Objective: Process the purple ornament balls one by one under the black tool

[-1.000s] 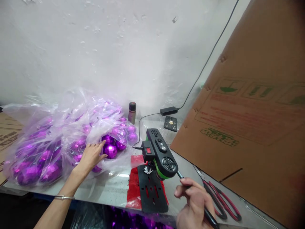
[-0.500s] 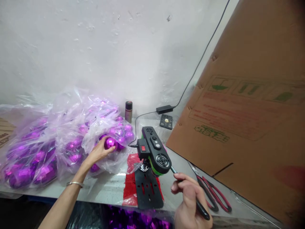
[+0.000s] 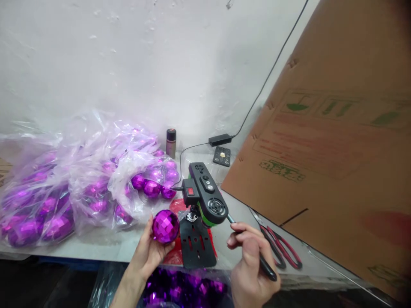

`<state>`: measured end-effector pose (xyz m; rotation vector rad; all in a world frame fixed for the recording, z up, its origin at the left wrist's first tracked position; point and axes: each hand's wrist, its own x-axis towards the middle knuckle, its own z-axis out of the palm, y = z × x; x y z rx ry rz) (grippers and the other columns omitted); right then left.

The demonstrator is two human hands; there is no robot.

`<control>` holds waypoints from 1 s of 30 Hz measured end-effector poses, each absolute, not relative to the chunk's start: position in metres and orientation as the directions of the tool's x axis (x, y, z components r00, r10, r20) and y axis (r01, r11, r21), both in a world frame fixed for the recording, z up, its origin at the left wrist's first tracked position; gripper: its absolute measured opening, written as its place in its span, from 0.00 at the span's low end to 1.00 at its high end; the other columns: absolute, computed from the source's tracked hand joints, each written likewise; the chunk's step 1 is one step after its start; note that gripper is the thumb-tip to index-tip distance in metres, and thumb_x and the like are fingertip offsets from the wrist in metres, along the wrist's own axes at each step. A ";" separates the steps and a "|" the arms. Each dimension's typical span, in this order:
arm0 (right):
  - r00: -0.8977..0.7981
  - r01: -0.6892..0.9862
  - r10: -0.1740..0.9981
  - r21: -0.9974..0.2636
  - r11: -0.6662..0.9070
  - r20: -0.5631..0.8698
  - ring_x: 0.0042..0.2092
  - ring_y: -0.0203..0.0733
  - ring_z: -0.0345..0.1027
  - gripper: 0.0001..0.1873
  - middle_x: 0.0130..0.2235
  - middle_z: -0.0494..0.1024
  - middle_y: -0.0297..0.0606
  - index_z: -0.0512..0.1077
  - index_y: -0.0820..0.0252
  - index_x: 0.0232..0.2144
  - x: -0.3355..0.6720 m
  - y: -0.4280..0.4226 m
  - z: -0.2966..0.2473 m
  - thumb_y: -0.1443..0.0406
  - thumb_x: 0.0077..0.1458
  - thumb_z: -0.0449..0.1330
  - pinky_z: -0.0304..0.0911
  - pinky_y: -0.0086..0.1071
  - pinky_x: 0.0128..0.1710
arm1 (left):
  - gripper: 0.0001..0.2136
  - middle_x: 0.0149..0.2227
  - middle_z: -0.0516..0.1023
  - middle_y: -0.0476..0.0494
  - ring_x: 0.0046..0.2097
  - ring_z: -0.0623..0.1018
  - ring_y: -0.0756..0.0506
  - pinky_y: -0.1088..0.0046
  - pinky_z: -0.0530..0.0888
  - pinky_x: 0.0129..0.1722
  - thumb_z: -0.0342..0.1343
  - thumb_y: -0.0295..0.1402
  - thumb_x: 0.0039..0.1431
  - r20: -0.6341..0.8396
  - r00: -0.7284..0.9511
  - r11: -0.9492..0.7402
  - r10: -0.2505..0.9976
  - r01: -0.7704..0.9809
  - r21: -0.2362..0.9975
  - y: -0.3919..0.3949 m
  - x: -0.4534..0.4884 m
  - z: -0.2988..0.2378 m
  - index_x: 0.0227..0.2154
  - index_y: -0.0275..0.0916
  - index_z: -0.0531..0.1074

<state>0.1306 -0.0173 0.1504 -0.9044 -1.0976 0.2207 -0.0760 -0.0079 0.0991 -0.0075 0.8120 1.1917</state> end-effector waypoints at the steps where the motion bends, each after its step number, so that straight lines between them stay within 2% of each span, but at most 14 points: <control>1: 0.469 0.269 0.573 -0.727 0.632 0.672 0.37 0.42 0.75 0.18 0.27 0.76 0.33 0.73 0.56 0.29 0.131 -0.018 0.150 0.59 0.74 0.59 0.64 0.33 0.34 | 0.23 0.46 0.87 0.31 0.40 0.88 0.39 0.66 0.86 0.34 0.57 0.44 0.74 -0.577 0.142 0.415 0.804 -0.830 0.374 -0.010 -0.070 0.099 0.62 0.31 0.69; 5: 0.450 0.285 0.578 -0.723 0.630 0.681 0.39 0.43 0.76 0.18 0.27 0.76 0.34 0.72 0.55 0.29 0.131 -0.018 0.152 0.59 0.74 0.58 0.64 0.33 0.33 | 0.24 0.44 0.88 0.33 0.42 0.89 0.37 0.57 0.88 0.42 0.50 0.36 0.76 -0.620 0.117 0.405 0.776 -0.846 0.348 -0.015 -0.052 0.102 0.69 0.31 0.62; 9: 0.452 0.309 0.573 -0.722 0.619 0.684 0.39 0.44 0.76 0.20 0.26 0.75 0.34 0.72 0.55 0.28 0.129 -0.018 0.161 0.59 0.75 0.57 0.64 0.32 0.34 | 0.22 0.44 0.89 0.36 0.43 0.89 0.39 0.60 0.87 0.45 0.50 0.35 0.76 -0.652 0.034 0.356 0.758 -0.858 0.370 -0.014 -0.041 0.103 0.68 0.33 0.64; 11: 0.446 0.318 0.586 -0.732 0.602 0.676 0.38 0.44 0.76 0.21 0.28 0.76 0.35 0.71 0.56 0.27 0.130 -0.019 0.166 0.58 0.75 0.57 0.63 0.33 0.33 | 0.20 0.43 0.89 0.36 0.41 0.89 0.40 0.65 0.86 0.41 0.50 0.37 0.77 -0.662 0.015 0.370 0.749 -0.838 0.401 -0.013 -0.036 0.098 0.64 0.32 0.68; 13: 0.432 0.325 0.599 -0.736 0.594 0.674 0.34 0.42 0.74 0.21 0.30 0.79 0.37 0.72 0.56 0.27 0.131 -0.018 0.172 0.58 0.74 0.58 0.63 0.33 0.32 | 0.19 0.40 0.88 0.37 0.35 0.87 0.43 0.71 0.82 0.32 0.50 0.42 0.77 -0.668 0.007 0.411 0.744 -0.793 0.449 -0.011 -0.031 0.089 0.59 0.32 0.73; 16: 0.417 0.322 0.599 -0.728 0.606 0.683 0.29 0.38 0.70 0.20 0.33 0.81 0.36 0.73 0.57 0.27 0.133 -0.018 0.177 0.58 0.73 0.59 0.64 0.34 0.32 | 0.20 0.38 0.88 0.41 0.31 0.83 0.46 0.75 0.76 0.27 0.59 0.49 0.71 -0.621 -0.048 0.402 0.782 -0.723 0.563 -0.008 -0.024 0.070 0.52 0.37 0.77; 19: 0.414 0.311 0.607 -0.732 0.606 0.678 0.29 0.38 0.71 0.20 0.32 0.80 0.35 0.74 0.57 0.27 0.134 -0.017 0.178 0.59 0.73 0.59 0.64 0.33 0.32 | 0.27 0.48 0.87 0.41 0.43 0.85 0.42 0.72 0.80 0.36 0.73 0.51 0.56 -0.490 -0.116 0.302 0.864 -0.659 0.689 -0.004 -0.020 0.053 0.52 0.41 0.77; 21: 0.402 0.306 0.618 -0.735 0.605 0.676 0.32 0.40 0.74 0.20 0.30 0.79 0.35 0.73 0.56 0.27 0.135 -0.018 0.178 0.60 0.74 0.58 0.64 0.33 0.33 | 0.34 0.54 0.85 0.39 0.51 0.85 0.38 0.66 0.81 0.46 0.77 0.50 0.50 -0.413 -0.147 0.246 0.899 -0.612 0.752 -0.002 -0.018 0.045 0.55 0.42 0.73; 26: 0.361 0.303 0.638 -0.733 0.609 0.680 0.32 0.39 0.74 0.19 0.32 0.79 0.35 0.73 0.56 0.28 0.139 -0.021 0.173 0.62 0.74 0.58 0.64 0.32 0.32 | 0.43 0.58 0.80 0.32 0.61 0.80 0.32 0.55 0.75 0.63 0.76 0.53 0.49 -0.212 -0.279 0.105 0.937 -0.355 0.929 -0.003 -0.010 0.036 0.62 0.42 0.63; 30: 0.331 0.317 0.643 -0.723 0.614 0.691 0.34 0.38 0.75 0.17 0.33 0.79 0.35 0.72 0.56 0.29 0.142 -0.025 0.169 0.64 0.74 0.57 0.65 0.31 0.33 | 0.36 0.65 0.74 0.31 0.72 0.69 0.27 0.48 0.63 0.74 0.75 0.45 0.51 0.018 -0.282 -0.016 0.959 0.009 1.000 -0.008 -0.006 0.033 0.61 0.43 0.69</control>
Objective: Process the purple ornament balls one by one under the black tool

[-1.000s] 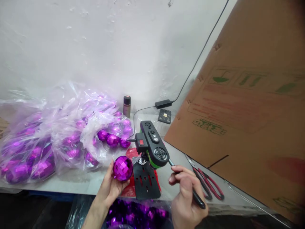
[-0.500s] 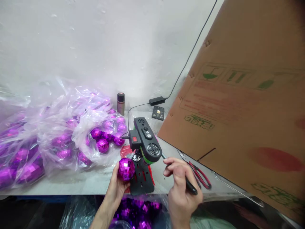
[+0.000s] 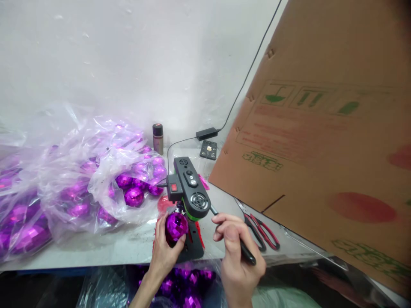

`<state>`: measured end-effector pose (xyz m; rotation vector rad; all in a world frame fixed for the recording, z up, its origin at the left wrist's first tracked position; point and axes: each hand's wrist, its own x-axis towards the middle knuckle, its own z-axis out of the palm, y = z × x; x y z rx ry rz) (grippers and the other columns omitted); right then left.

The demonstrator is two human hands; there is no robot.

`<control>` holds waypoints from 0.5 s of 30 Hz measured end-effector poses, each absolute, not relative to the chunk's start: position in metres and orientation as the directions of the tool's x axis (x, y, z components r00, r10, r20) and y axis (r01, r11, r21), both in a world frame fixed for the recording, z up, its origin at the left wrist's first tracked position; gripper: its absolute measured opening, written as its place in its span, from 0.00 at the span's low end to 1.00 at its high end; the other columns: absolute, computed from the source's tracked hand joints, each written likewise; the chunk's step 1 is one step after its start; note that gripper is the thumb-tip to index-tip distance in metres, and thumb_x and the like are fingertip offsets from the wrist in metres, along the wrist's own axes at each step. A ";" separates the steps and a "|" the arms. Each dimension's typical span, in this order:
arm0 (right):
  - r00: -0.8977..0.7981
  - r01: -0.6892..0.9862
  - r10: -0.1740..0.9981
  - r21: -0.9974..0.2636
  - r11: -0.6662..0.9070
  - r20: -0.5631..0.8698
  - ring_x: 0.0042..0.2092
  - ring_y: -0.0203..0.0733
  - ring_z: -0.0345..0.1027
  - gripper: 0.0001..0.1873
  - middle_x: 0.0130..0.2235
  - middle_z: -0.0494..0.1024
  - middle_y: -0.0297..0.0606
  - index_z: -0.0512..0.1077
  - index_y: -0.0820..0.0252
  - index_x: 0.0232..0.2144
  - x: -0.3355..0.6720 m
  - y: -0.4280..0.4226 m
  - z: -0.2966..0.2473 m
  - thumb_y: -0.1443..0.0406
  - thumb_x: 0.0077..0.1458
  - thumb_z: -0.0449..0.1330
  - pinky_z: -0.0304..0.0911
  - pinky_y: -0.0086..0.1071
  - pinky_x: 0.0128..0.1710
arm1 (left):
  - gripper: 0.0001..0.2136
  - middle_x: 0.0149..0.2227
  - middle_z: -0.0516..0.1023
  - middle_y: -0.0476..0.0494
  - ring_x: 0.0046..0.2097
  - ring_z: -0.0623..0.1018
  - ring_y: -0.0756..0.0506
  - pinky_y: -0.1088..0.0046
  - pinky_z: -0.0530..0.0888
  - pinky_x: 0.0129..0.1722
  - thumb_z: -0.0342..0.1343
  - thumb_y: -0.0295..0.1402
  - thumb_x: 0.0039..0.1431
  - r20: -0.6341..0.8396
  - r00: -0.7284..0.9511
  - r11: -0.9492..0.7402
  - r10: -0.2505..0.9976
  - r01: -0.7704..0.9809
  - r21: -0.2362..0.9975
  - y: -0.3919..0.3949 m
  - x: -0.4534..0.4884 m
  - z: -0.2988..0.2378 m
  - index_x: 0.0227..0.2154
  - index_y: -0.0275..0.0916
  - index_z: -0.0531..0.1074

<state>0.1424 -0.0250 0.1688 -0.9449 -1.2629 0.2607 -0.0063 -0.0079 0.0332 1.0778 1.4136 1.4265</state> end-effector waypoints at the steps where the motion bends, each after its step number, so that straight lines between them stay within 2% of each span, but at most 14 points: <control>1: 0.323 0.315 0.645 -0.721 0.616 0.692 0.35 0.39 0.76 0.17 0.33 0.79 0.34 0.72 0.56 0.29 0.143 -0.026 0.168 0.64 0.74 0.57 0.65 0.31 0.34 | 0.34 0.65 0.74 0.32 0.73 0.67 0.27 0.47 0.61 0.75 0.75 0.43 0.51 0.057 -0.265 -0.035 0.963 0.086 0.996 -0.009 -0.006 0.032 0.60 0.43 0.70; 4: 0.315 0.314 0.649 -0.721 0.617 0.693 0.39 0.41 0.78 0.16 0.32 0.78 0.34 0.71 0.55 0.30 0.144 -0.026 0.164 0.65 0.74 0.57 0.66 0.31 0.36 | 0.33 0.64 0.75 0.32 0.71 0.70 0.26 0.43 0.61 0.74 0.74 0.40 0.51 0.090 -0.221 -0.052 0.971 0.174 0.983 -0.011 -0.008 0.030 0.60 0.43 0.71; 10: 0.325 0.312 0.648 -0.725 0.615 0.689 0.40 0.42 0.79 0.16 0.30 0.76 0.33 0.72 0.55 0.30 0.142 -0.025 0.162 0.65 0.73 0.57 0.66 0.32 0.37 | 0.33 0.62 0.77 0.30 0.69 0.72 0.24 0.41 0.63 0.73 0.76 0.36 0.48 0.102 -0.163 -0.073 0.981 0.174 0.982 -0.009 -0.003 0.035 0.58 0.41 0.73; 15: 0.343 0.316 0.639 -0.725 0.612 0.689 0.38 0.43 0.78 0.17 0.29 0.76 0.34 0.72 0.56 0.28 0.142 -0.025 0.169 0.64 0.73 0.57 0.65 0.32 0.34 | 0.36 0.62 0.77 0.31 0.68 0.72 0.23 0.39 0.64 0.71 0.77 0.36 0.43 0.082 -0.137 -0.059 0.987 0.169 0.984 -0.005 0.006 0.028 0.58 0.42 0.74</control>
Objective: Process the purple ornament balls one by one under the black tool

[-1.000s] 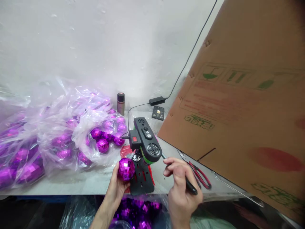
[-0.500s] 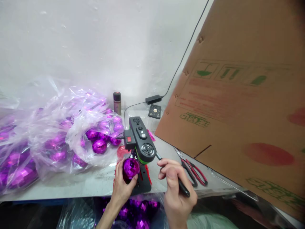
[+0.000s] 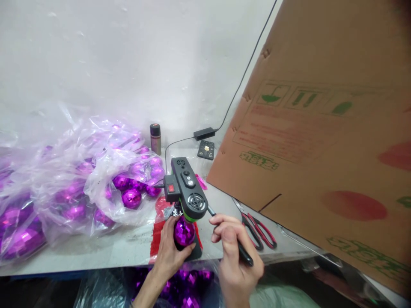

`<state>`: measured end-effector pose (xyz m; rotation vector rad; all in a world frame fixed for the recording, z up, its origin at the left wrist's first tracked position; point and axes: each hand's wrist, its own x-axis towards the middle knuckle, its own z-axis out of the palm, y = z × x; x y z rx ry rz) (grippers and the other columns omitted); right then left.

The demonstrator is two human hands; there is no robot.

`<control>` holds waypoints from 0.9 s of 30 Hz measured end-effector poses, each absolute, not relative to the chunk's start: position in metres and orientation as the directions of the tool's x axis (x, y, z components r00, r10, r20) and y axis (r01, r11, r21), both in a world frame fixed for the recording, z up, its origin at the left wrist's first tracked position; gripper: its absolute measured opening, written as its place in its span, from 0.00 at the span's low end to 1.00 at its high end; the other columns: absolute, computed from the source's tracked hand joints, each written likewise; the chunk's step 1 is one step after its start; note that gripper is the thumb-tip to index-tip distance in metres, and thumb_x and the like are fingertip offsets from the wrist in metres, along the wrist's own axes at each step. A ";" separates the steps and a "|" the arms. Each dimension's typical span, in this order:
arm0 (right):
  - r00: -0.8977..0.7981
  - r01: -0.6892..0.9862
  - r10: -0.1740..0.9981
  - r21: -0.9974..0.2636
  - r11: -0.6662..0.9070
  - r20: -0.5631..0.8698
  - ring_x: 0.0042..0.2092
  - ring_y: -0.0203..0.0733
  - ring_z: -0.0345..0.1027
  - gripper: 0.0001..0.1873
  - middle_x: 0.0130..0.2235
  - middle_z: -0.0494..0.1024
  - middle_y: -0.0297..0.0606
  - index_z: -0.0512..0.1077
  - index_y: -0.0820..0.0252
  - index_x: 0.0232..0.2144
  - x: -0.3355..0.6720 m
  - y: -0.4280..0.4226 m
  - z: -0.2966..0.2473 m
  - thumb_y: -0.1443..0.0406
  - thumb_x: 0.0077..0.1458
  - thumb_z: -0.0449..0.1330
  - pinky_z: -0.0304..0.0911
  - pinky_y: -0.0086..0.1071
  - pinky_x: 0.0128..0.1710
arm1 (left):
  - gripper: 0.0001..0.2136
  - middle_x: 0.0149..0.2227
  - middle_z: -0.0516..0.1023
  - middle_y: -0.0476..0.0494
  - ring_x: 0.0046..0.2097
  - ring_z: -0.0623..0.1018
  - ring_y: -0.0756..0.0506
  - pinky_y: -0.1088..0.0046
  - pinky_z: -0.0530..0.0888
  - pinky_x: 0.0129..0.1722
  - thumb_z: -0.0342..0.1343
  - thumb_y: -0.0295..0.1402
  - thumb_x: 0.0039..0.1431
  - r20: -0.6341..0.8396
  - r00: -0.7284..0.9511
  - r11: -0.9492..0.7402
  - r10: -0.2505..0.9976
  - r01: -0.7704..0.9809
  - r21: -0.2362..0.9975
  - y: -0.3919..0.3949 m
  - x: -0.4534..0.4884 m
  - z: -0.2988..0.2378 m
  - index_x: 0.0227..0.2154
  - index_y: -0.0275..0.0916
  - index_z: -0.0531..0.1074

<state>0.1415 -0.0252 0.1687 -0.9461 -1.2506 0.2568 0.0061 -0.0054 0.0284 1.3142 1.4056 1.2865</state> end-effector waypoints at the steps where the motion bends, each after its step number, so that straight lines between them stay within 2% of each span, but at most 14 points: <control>1: 0.344 0.312 0.629 -0.717 0.624 0.697 0.36 0.43 0.78 0.18 0.29 0.76 0.34 0.72 0.56 0.28 0.142 -0.025 0.170 0.64 0.73 0.57 0.65 0.32 0.33 | 0.37 0.63 0.77 0.31 0.68 0.72 0.23 0.38 0.64 0.71 0.77 0.37 0.43 0.071 -0.130 -0.049 0.989 0.171 0.984 -0.005 0.007 0.026 0.59 0.43 0.73; 5: 0.354 0.270 0.600 -0.692 0.669 0.718 0.33 0.40 0.75 0.20 0.27 0.74 0.34 0.71 0.57 0.27 0.142 -0.024 0.171 0.64 0.75 0.54 0.64 0.31 0.30 | 0.38 0.61 0.78 0.31 0.66 0.74 0.23 0.38 0.66 0.69 0.78 0.40 0.42 0.051 -0.124 -0.027 0.991 0.188 0.982 -0.004 0.009 0.019 0.58 0.42 0.74; 9: 0.383 0.231 0.591 -0.693 0.683 0.710 0.30 0.39 0.71 0.21 0.23 0.68 0.31 0.67 0.56 0.24 0.138 -0.024 0.159 0.66 0.74 0.54 0.61 0.30 0.26 | 0.34 0.56 0.81 0.33 0.62 0.77 0.24 0.40 0.67 0.68 0.77 0.39 0.41 0.072 -0.167 -0.040 0.983 0.187 0.982 -0.002 0.012 0.022 0.55 0.43 0.76; 15: 0.425 0.166 0.578 -0.688 0.707 0.696 0.26 0.32 0.64 0.22 0.28 0.72 0.31 0.66 0.56 0.24 0.130 -0.023 0.142 0.66 0.75 0.52 0.59 0.27 0.23 | 0.34 0.56 0.81 0.32 0.61 0.77 0.24 0.40 0.69 0.66 0.76 0.39 0.43 0.076 -0.156 -0.040 0.985 0.227 0.973 -0.002 0.014 0.023 0.56 0.42 0.75; 27: 0.431 0.187 0.555 -0.673 0.716 0.711 0.24 0.33 0.63 0.23 0.27 0.70 0.31 0.64 0.56 0.23 0.130 -0.021 0.140 0.64 0.75 0.52 0.58 0.28 0.22 | 0.33 0.57 0.81 0.34 0.62 0.77 0.25 0.42 0.70 0.67 0.76 0.39 0.44 0.059 -0.174 -0.025 0.983 0.190 0.981 -0.003 0.015 0.019 0.56 0.43 0.76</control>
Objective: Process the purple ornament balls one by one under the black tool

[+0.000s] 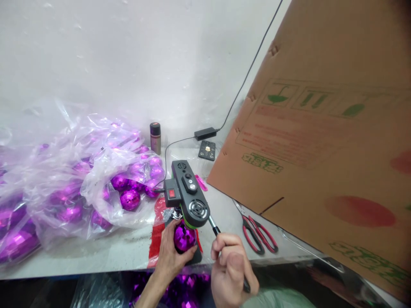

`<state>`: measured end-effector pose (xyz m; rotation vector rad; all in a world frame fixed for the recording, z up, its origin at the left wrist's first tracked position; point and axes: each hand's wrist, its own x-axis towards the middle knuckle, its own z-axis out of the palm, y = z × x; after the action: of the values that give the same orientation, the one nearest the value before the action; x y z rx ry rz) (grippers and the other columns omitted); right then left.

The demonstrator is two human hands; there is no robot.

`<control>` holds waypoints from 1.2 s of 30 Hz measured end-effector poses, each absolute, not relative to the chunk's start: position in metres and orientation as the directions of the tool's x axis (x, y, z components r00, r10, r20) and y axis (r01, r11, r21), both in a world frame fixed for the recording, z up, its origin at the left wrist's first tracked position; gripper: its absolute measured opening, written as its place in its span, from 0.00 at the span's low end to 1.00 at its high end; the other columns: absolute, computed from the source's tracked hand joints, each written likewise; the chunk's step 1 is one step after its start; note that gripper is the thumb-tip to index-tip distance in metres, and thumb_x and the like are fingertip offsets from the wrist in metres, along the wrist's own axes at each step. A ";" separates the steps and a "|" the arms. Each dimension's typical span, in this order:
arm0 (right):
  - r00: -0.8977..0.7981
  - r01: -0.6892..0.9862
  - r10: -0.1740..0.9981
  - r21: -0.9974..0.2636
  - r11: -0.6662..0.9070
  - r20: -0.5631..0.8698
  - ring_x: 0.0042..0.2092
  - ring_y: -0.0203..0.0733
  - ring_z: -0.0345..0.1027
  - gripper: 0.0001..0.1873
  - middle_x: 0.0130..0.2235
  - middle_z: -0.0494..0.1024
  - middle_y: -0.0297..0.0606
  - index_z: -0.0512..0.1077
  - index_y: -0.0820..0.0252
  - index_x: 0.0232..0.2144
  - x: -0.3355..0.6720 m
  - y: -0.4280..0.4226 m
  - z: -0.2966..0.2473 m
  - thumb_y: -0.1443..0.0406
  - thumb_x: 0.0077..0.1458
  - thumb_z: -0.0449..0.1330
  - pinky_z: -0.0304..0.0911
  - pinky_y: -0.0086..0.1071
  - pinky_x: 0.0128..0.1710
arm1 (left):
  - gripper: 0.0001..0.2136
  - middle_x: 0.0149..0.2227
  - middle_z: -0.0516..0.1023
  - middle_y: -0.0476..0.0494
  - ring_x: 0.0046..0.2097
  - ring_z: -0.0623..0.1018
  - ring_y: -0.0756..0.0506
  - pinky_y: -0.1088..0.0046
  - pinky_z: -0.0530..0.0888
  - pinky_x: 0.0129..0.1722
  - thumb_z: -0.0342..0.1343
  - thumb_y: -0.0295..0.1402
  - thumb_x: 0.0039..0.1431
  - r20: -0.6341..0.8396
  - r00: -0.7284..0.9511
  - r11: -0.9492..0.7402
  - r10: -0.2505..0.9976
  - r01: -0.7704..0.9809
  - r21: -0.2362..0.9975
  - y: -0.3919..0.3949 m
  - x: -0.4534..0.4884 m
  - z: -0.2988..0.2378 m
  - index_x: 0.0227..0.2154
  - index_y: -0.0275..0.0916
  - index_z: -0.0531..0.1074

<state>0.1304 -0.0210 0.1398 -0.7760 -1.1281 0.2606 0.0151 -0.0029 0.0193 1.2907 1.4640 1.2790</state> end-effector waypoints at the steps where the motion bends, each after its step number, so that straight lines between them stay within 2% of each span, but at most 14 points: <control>1: 0.432 0.194 0.552 -0.671 0.715 0.714 0.24 0.33 0.62 0.24 0.26 0.70 0.30 0.64 0.56 0.23 0.131 -0.021 0.141 0.63 0.75 0.52 0.58 0.28 0.22 | 0.33 0.57 0.81 0.33 0.62 0.77 0.25 0.42 0.69 0.67 0.75 0.39 0.45 0.057 -0.172 -0.023 0.983 0.195 0.980 -0.003 0.015 0.019 0.56 0.43 0.76; 17: 0.419 0.212 0.531 -0.648 0.732 0.737 0.25 0.32 0.63 0.25 0.26 0.68 0.29 0.63 0.56 0.23 0.128 -0.019 0.143 0.63 0.76 0.52 0.58 0.28 0.23 | 0.34 0.59 0.81 0.29 0.63 0.77 0.24 0.39 0.71 0.67 0.74 0.43 0.47 0.050 -0.157 -0.014 0.986 0.225 0.974 -0.004 0.015 0.015 0.58 0.40 0.75; 30: 0.466 0.143 0.547 -0.670 0.728 0.695 0.25 0.32 0.61 0.26 0.26 0.68 0.29 0.64 0.56 0.22 0.126 -0.019 0.131 0.61 0.77 0.53 0.58 0.28 0.23 | 0.35 0.57 0.83 0.29 0.60 0.81 0.26 0.37 0.77 0.62 0.70 0.43 0.47 0.192 -0.164 -0.122 0.968 0.361 0.925 -0.001 0.019 -0.002 0.59 0.37 0.74; 36: 0.544 0.108 0.528 -0.679 0.727 0.652 0.24 0.33 0.63 0.27 0.24 0.68 0.29 0.64 0.57 0.20 0.118 -0.017 0.138 0.61 0.76 0.54 0.59 0.28 0.22 | 0.35 0.58 0.82 0.28 0.60 0.81 0.26 0.37 0.77 0.62 0.70 0.42 0.49 0.204 -0.134 -0.143 0.970 0.367 0.919 -0.001 0.017 -0.005 0.60 0.37 0.73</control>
<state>0.1185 -0.0172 0.1383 -0.7403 -0.9825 0.2782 0.0165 -0.0009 -0.0046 1.5317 1.5216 1.2796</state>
